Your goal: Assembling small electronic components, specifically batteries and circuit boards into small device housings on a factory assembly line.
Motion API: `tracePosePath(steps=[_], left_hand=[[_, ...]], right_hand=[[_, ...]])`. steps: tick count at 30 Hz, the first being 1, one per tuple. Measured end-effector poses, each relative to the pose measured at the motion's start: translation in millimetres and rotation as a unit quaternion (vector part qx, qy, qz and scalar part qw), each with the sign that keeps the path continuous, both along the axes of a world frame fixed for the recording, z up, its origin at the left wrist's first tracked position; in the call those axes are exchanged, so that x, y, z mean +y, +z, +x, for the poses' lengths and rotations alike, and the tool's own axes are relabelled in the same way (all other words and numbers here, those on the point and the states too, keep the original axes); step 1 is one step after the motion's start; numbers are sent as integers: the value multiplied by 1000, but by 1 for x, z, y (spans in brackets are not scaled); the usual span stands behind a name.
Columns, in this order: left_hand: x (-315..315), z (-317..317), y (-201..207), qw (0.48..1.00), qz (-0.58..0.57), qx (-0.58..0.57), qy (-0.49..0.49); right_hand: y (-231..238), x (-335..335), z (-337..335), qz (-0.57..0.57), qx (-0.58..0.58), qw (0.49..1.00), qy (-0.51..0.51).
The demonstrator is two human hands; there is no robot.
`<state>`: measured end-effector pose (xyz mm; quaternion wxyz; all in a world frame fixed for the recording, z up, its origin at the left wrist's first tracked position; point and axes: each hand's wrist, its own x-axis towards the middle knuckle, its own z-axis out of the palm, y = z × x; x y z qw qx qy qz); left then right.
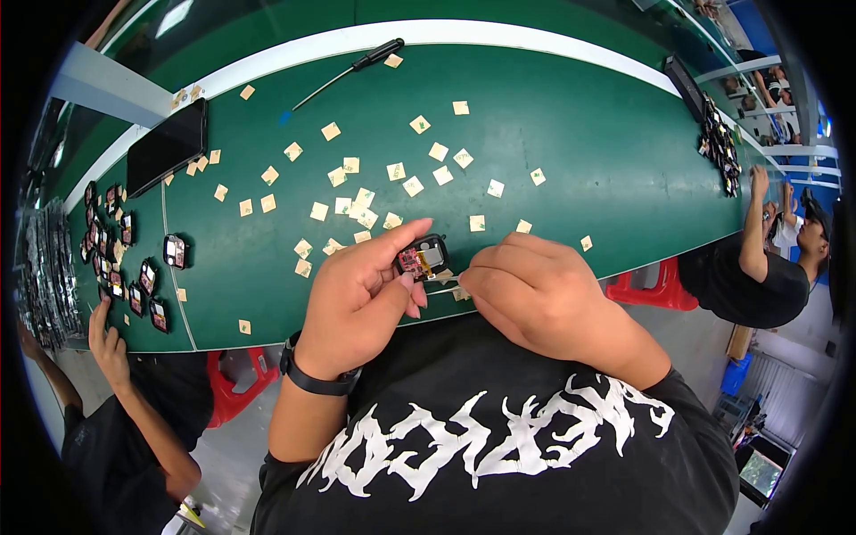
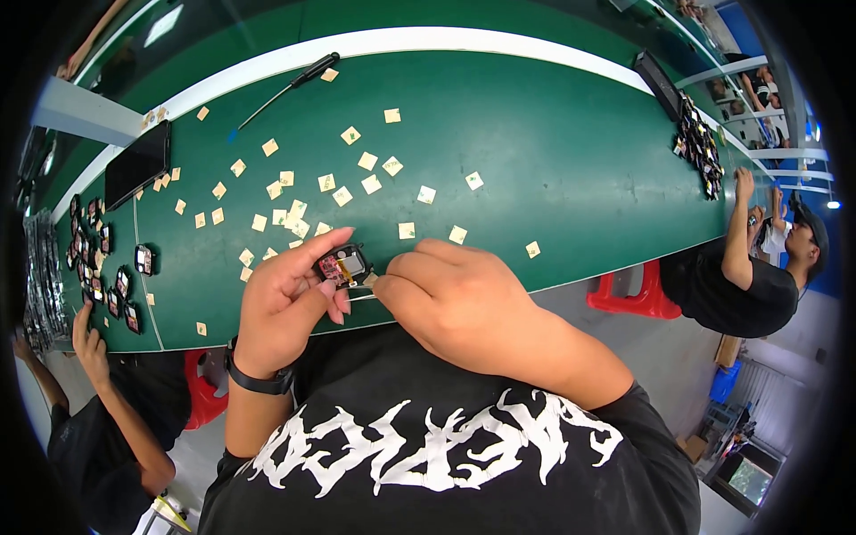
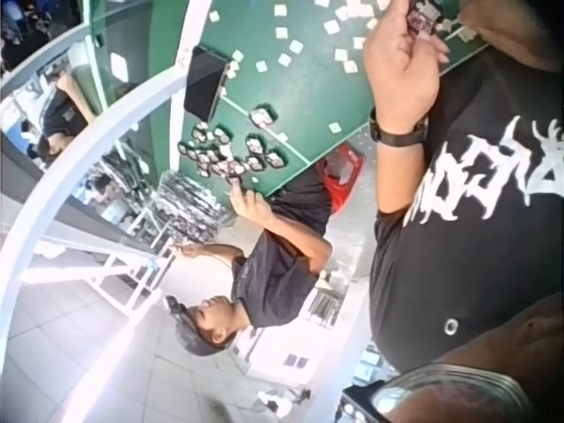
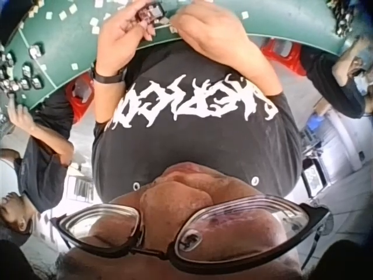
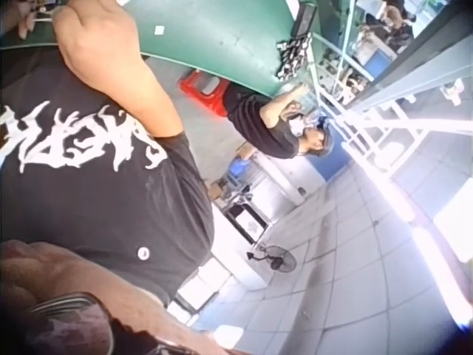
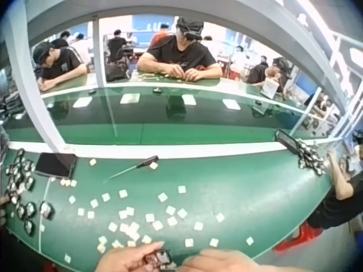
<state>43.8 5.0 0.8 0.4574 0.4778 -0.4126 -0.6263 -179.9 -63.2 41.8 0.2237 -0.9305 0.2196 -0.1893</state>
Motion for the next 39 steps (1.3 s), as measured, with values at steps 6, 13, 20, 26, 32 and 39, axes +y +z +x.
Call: tracePosePath(steps=[6, 13, 20, 26, 32, 39], left_hand=[[3, 1, -6, 999, -24, -29, -7], [6, 1, -9, 988, -96, -115, -28], [5, -2, -10, 982, -126, -137, -21], [2, -2, -5, 976, -153, -152, -16], [1, -4, -3, 985, -116, -127, 4], [2, -4, 1, 985, -72, -158, 0]], right_hand=[[-1, -1, 5, -24, 21, 999, 0], [2, -3, 9, -44, 71, 996, 23], [4, -5, 9, -28, 100, 994, 32], [1, -9, 10, 11, 87, 996, 31], [1, -8, -3, 4, 18, 1000, -18], [-6, -17, -52, 39, -7, 990, -134]])
